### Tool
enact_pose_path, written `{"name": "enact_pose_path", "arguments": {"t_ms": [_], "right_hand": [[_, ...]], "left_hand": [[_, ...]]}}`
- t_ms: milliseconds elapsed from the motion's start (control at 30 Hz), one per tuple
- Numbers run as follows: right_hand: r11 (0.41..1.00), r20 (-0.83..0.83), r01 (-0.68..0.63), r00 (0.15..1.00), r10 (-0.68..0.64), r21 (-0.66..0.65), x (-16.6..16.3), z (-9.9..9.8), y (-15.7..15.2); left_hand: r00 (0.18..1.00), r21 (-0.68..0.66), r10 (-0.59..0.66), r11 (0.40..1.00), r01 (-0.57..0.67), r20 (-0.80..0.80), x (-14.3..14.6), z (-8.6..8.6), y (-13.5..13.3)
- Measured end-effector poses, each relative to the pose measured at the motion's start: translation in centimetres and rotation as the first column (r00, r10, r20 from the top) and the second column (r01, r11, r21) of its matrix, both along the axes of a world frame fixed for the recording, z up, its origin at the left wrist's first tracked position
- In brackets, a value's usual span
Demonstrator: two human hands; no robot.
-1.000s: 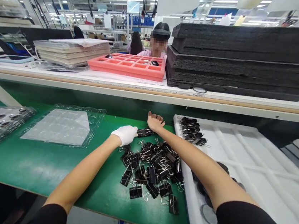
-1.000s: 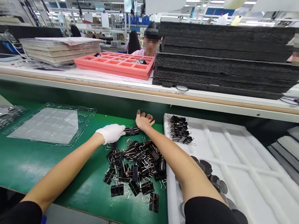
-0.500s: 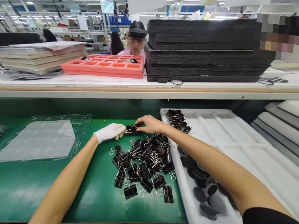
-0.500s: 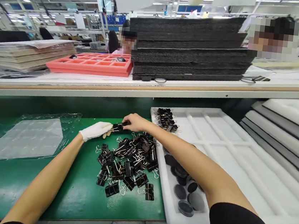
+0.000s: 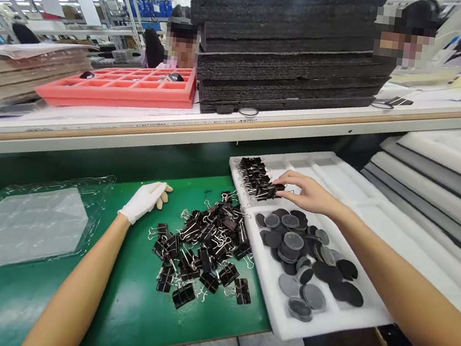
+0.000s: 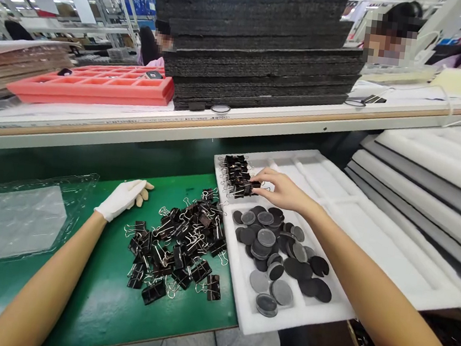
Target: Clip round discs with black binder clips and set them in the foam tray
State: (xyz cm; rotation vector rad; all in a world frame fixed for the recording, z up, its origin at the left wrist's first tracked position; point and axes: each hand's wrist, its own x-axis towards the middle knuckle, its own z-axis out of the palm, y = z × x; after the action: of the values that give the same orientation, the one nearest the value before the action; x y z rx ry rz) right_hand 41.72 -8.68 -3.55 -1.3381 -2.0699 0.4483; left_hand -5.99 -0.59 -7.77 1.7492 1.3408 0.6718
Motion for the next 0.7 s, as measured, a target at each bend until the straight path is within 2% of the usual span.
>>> {"name": "enact_pose_path", "arguments": {"t_ms": [100, 233, 400, 500, 600, 700], "right_hand": [[0.999, 0.044, 0.033, 0.998, -0.033, 0.009, 0.2, -2.3, 0.0], [0.996, 0.137, 0.07, 0.988, -0.076, 0.048, -0.4, -3.6, -0.2], [0.992, 0.029, 0.118, 0.992, -0.119, 0.046, 0.1, -4.6, -0.7], [0.992, -0.072, 0.127, 0.99, -0.125, 0.014, 0.3, -4.3, -0.8], [0.989, -0.128, 0.149, 0.98, -0.149, -0.012, 0.3, -2.8, -1.5], [0.991, -0.046, 0.034, 0.998, -0.041, -0.132, 0.3, -1.2, -3.0]], "left_hand": [[1.0, 0.0, 0.028, 1.0, -0.028, -0.01, 0.2, 0.1, -0.1], [0.999, 0.018, 0.043, 0.999, -0.042, -0.032, 0.4, 0.1, -0.1], [0.997, 0.019, 0.056, 0.998, -0.055, -0.054, 0.5, 0.1, -0.1], [0.995, 0.029, 0.059, 0.998, -0.056, -0.076, 0.6, 0.2, -0.1], [0.996, 0.031, 0.055, 0.998, -0.053, -0.073, 0.5, 0.2, -0.1], [0.997, 0.032, 0.081, 0.996, -0.081, 0.015, 0.6, 0.0, -0.2]]}}
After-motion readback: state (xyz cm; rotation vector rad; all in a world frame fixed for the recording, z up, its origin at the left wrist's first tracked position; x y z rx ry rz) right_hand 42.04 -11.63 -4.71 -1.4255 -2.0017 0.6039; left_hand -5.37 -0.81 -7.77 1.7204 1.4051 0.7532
